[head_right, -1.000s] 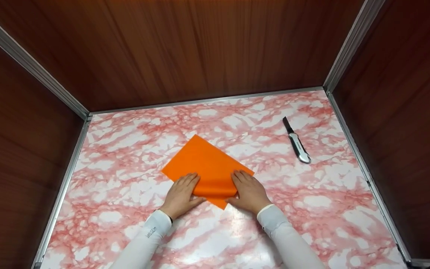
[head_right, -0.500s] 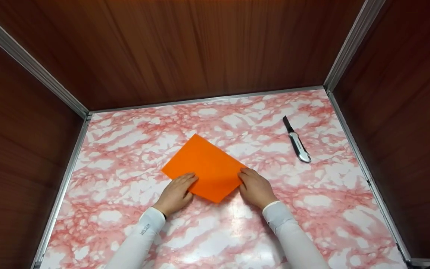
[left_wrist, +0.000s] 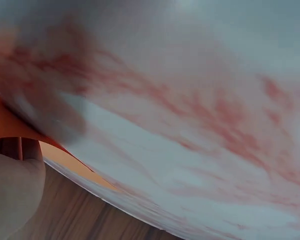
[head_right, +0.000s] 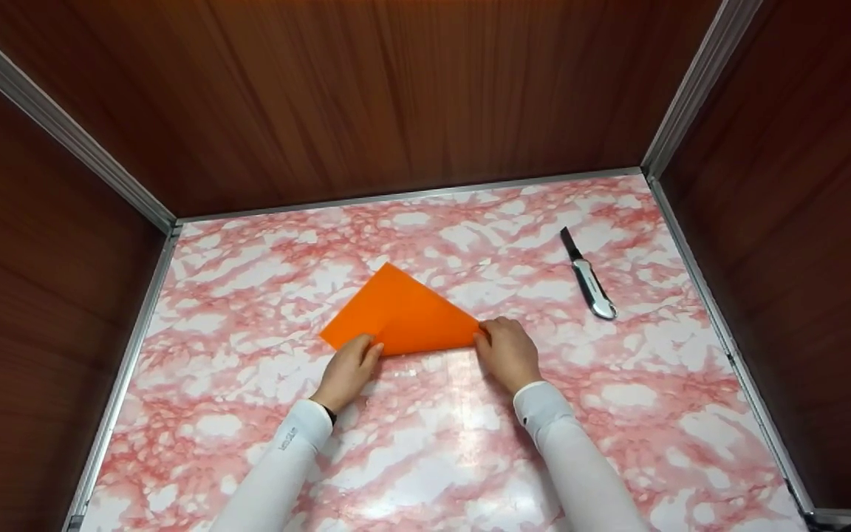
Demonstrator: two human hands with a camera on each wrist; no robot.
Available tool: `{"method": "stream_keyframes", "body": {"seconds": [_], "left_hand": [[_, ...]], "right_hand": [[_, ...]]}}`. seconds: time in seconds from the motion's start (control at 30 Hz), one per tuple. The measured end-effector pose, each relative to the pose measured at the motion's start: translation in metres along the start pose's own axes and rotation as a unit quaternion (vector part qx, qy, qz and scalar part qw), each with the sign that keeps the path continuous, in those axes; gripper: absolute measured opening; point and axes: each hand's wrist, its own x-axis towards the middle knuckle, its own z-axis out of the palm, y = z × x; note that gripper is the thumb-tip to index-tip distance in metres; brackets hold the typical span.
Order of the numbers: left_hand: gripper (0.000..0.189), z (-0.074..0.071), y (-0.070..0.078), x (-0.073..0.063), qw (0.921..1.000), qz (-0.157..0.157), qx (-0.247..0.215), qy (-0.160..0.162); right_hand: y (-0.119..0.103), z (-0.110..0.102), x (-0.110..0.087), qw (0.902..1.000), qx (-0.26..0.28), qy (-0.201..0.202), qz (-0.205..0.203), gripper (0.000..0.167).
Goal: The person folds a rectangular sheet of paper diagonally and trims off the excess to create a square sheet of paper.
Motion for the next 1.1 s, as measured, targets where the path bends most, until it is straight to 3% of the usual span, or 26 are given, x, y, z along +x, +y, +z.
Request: {"method": "stream_keyframes", "body": {"seconds": [0.23, 0.33, 0.5, 0.6, 0.77, 0.9, 1.0, 1.1], "left_hand": [[0.02, 0.0, 0.004, 0.008, 0.9947, -0.071, -0.073, 0.014], [0.029, 0.002, 0.006, 0.009, 0.9941, -0.079, -0.073, 0.02], [0.057, 0.005, 0.012, 0.009, 0.9996, -0.02, 0.005, 0.019], [0.064, 0.006, 0.015, 0.008, 0.9964, 0.029, 0.079, 0.012], [0.061, 0.007, 0.016, 0.006, 0.9808, 0.086, 0.175, -0.011], [0.056, 0.011, 0.015, 0.002, 0.9628, 0.118, 0.24, -0.04], [0.055, 0.015, 0.012, 0.0, 0.9537, 0.135, 0.263, -0.055], [0.055, 0.017, 0.009, -0.003, 0.9515, 0.145, 0.264, -0.061]], "right_hand": [[-0.001, 0.004, 0.008, 0.9996, -0.005, 0.018, 0.023, 0.025], [-0.002, 0.004, 0.011, 0.9993, -0.009, 0.021, 0.03, 0.018], [-0.003, 0.003, 0.015, 0.999, -0.014, 0.006, 0.042, 0.015], [-0.003, 0.002, 0.014, 0.9986, -0.014, -0.012, 0.049, 0.016], [-0.003, 0.001, 0.01, 0.998, -0.015, -0.032, 0.052, 0.016], [-0.003, 0.002, 0.01, 0.9974, -0.021, -0.041, 0.055, 0.017], [-0.004, 0.003, 0.012, 0.9963, -0.024, -0.05, 0.065, 0.019], [-0.004, 0.004, 0.013, 0.9954, -0.026, -0.055, 0.074, 0.019]]}}
